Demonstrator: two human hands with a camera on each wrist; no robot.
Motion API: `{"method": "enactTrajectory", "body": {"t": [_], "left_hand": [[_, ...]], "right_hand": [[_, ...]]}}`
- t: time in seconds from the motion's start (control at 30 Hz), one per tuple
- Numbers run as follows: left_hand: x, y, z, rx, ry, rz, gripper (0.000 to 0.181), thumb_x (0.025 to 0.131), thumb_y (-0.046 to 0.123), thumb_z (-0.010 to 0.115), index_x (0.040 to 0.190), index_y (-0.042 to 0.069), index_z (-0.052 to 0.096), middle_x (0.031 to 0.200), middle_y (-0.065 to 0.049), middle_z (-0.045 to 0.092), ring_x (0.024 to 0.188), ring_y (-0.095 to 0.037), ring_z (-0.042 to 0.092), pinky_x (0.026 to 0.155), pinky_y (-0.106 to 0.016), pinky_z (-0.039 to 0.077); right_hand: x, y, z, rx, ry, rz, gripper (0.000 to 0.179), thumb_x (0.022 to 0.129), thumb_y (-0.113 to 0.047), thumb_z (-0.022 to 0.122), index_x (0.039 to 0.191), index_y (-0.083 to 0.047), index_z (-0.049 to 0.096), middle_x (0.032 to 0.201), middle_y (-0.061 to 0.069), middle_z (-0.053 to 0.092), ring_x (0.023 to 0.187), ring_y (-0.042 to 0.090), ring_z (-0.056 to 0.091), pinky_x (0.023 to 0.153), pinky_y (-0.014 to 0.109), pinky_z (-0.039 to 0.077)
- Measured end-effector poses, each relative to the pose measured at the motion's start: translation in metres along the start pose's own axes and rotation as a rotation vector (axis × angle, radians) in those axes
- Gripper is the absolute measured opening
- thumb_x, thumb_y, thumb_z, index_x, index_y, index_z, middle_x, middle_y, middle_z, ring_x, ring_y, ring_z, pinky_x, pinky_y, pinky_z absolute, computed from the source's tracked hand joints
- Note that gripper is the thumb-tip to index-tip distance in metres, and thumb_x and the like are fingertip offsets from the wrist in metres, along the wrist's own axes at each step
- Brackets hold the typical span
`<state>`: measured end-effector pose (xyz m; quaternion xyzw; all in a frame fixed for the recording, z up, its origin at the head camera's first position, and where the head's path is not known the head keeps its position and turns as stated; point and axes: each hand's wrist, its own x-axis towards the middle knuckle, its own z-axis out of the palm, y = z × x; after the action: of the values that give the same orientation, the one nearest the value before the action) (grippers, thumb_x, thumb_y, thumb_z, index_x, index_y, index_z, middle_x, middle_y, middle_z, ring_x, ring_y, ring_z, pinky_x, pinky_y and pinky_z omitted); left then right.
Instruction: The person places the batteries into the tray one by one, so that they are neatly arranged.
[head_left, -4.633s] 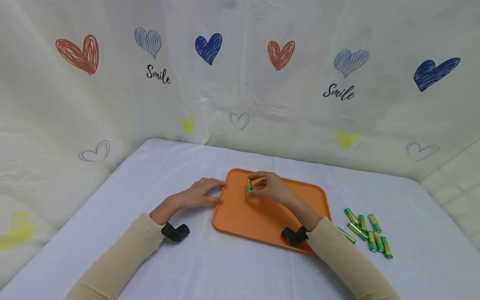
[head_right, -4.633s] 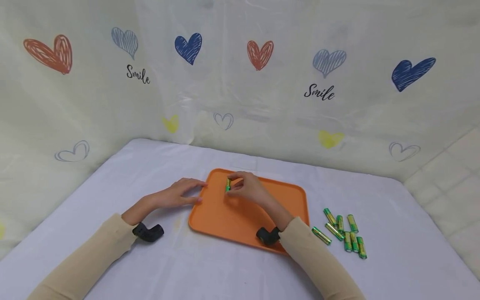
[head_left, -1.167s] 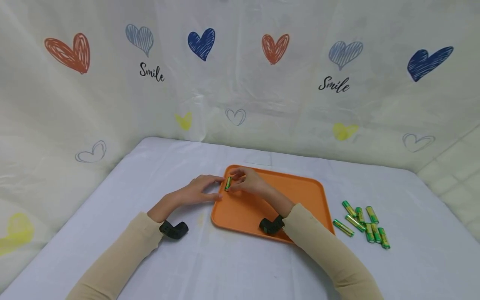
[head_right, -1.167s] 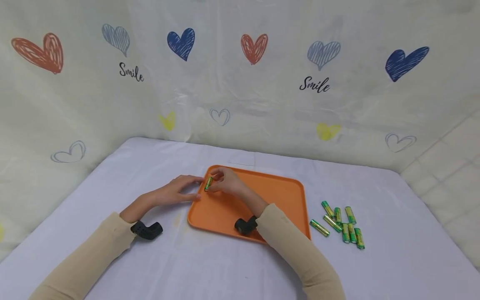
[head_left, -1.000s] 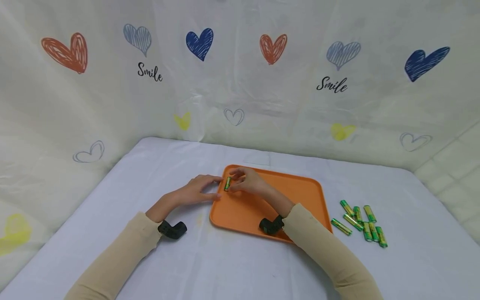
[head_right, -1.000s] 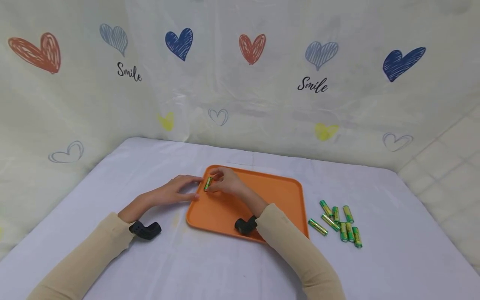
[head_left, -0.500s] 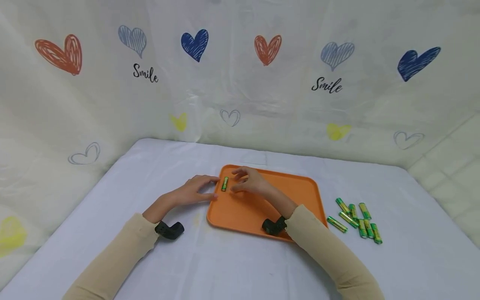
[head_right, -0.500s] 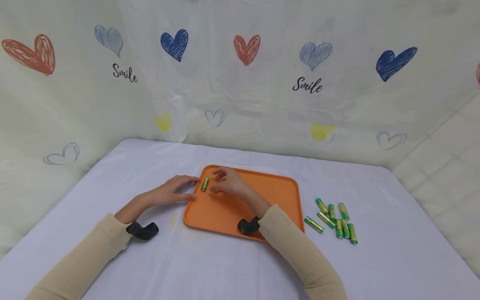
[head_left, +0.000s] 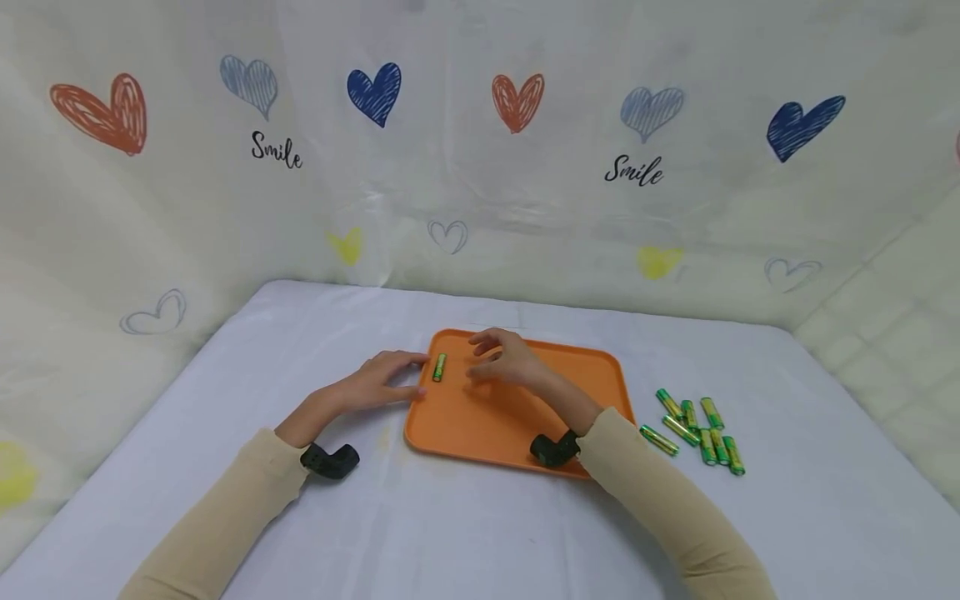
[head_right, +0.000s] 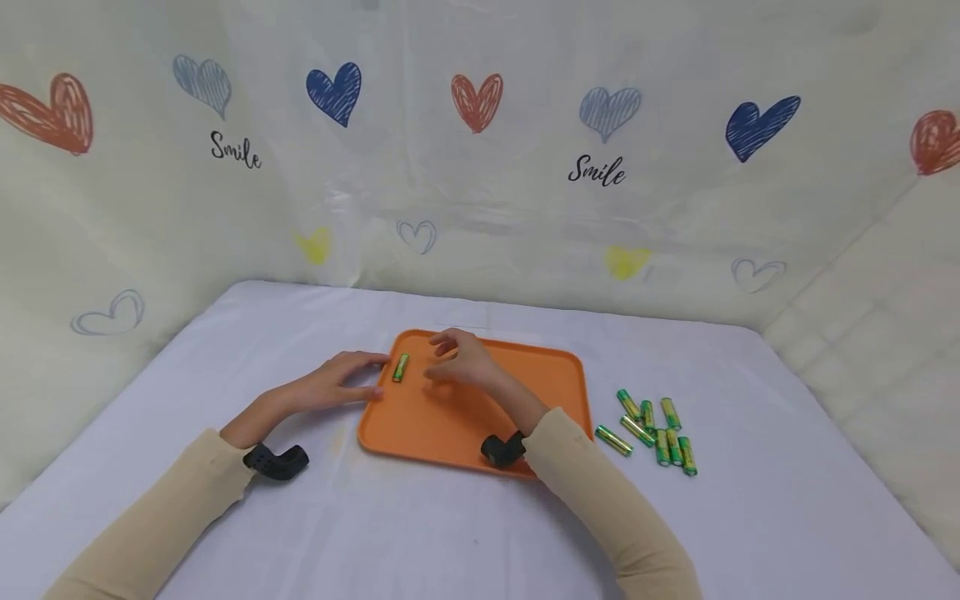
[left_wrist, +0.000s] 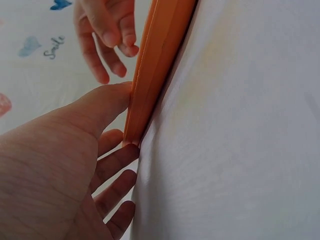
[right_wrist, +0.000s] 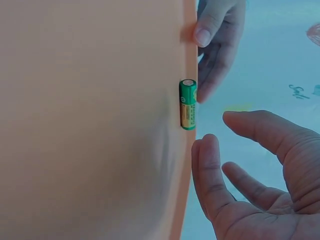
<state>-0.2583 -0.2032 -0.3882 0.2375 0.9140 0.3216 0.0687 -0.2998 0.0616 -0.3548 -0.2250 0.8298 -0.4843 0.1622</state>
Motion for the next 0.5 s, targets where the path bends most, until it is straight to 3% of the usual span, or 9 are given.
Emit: {"method": "enactTrajectory", "body": {"t": [0.5], "left_hand": [[-0.003,-0.001,0.002,0.010,0.014,0.036,0.066,0.092,0.038,0.067,0.145,0.006,0.045,0.146,-0.014,0.047,0.137,-0.037,0.034,0.112,-0.057,0.023]], "right_hand": [[-0.030,-0.005,-0.018,-0.028,0.044,-0.006,0.050,0.087,-0.009,0.073,0.132,0.004,0.054,0.126,0.023,0.055,0.110,0.034,0.061,0.090,0.039,0.053]]}}
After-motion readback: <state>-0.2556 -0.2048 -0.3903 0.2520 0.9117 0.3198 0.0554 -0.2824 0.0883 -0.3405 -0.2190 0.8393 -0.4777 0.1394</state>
